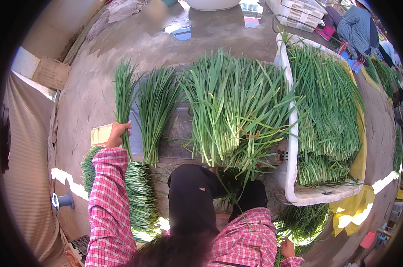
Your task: The person picks up bunches of leeks, removes individual damaged leaves by hand, and aligns the stalks before placing the bunch into a pile.
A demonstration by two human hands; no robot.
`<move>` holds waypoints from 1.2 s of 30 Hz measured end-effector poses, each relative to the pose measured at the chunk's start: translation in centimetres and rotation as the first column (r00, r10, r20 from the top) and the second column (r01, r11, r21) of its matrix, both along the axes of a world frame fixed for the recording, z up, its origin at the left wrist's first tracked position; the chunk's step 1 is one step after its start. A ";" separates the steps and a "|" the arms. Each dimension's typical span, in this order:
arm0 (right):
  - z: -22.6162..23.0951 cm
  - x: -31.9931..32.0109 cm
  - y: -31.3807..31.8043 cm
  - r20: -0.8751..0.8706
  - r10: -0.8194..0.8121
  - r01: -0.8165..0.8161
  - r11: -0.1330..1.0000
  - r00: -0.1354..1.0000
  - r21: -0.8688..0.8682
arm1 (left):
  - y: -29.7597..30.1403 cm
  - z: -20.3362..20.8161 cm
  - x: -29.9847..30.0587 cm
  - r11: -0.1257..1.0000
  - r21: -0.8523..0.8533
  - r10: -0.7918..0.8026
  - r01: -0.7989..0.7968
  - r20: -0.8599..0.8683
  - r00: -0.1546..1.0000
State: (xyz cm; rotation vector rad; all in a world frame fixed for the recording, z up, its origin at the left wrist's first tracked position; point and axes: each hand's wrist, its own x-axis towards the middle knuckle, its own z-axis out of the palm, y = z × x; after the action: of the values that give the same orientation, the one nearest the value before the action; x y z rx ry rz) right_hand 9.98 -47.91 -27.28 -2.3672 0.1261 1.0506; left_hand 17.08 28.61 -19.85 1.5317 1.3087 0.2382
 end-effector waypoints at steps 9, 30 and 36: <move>-0.1 1.5 0.1 -0.027 -0.043 0.044 0.998 0.999 0.040 | 0.8 -3.9 1.7 0.994 -0.082 -0.074 0.073 -0.007 0.997; -0.8 0.4 0.0 -0.023 0.072 -0.072 0.997 0.997 0.011 | 0.4 -7.9 -2.1 0.857 0.462 -0.175 0.228 -0.155 0.972; -0.1 0.2 0.9 -0.014 0.111 -0.111 0.994 0.994 0.003 | 0.5 -8.0 -2.7 0.846 0.442 -0.231 0.297 -0.199 0.953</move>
State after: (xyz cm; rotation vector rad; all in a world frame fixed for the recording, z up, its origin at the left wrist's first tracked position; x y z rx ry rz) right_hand 10.21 -47.02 -27.43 -2.3881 -0.0023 1.1186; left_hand 14.41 29.12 -27.81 2.1568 1.1760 0.2887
